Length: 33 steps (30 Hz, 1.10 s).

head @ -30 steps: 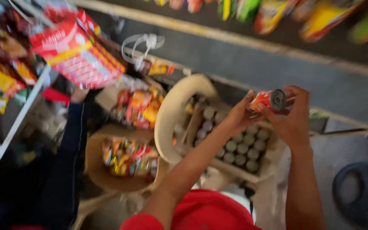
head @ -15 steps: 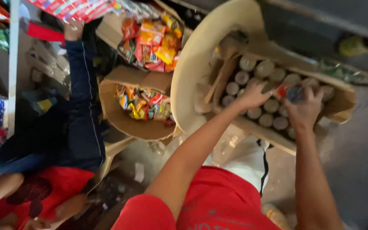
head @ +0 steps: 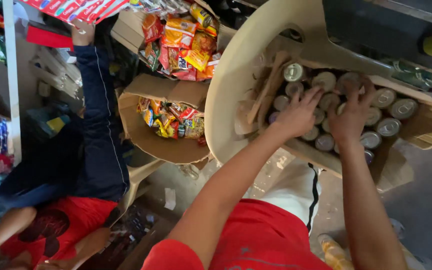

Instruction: Stock canned goods onto the shelves from a cardboard box.

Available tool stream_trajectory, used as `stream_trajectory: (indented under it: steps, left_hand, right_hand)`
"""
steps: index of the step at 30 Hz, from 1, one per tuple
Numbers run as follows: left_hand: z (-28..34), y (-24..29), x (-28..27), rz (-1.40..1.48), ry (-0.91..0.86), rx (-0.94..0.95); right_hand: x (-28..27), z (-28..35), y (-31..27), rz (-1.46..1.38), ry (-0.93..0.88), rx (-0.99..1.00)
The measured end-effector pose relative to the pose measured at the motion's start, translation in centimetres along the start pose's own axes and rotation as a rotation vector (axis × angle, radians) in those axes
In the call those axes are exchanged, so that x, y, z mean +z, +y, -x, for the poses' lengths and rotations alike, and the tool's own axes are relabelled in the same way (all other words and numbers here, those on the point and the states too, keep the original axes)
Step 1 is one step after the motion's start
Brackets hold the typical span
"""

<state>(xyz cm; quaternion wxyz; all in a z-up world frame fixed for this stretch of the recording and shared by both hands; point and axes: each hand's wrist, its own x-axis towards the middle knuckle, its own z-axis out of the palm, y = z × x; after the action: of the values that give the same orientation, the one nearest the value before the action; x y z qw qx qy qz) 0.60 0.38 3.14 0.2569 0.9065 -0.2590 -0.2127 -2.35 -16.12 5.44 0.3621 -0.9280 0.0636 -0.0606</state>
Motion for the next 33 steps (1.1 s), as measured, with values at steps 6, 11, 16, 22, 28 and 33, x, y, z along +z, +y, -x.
stream_trajectory:
  steps: [6, 11, 16, 22, 28, 33]
  left_hand:
    - [-0.2, 1.1, 1.8, 0.042, 0.174, 0.043]
    - [0.3, 6.6, -3.7, 0.101, 0.155, -0.002]
    - [0.0, 13.1, -9.0, 0.076, 0.220, 0.116]
    - [-1.4, 21.4, -14.7, -0.026, 0.632, 0.437]
    - [-1.5, 31.3, -23.7, 0.023, 0.731, 0.523]
    - [-0.8, 39.4, -30.2, 0.092, 0.893, 0.654]
  right_hand:
    - [-2.4, 1.1, -1.5, 0.072, 0.006, 0.007]
    - [-6.7, 1.4, -4.8, -0.049, 0.015, -0.008]
    - [-12.1, 0.1, -5.2, -0.094, 0.095, -0.102]
    - [-22.3, -2.0, -8.9, -0.151, 0.229, -0.247]
    - [-33.5, -4.5, -13.5, -0.173, 0.323, -0.376]
    - [-41.4, -6.6, -17.9, -0.257, 0.478, -0.585]
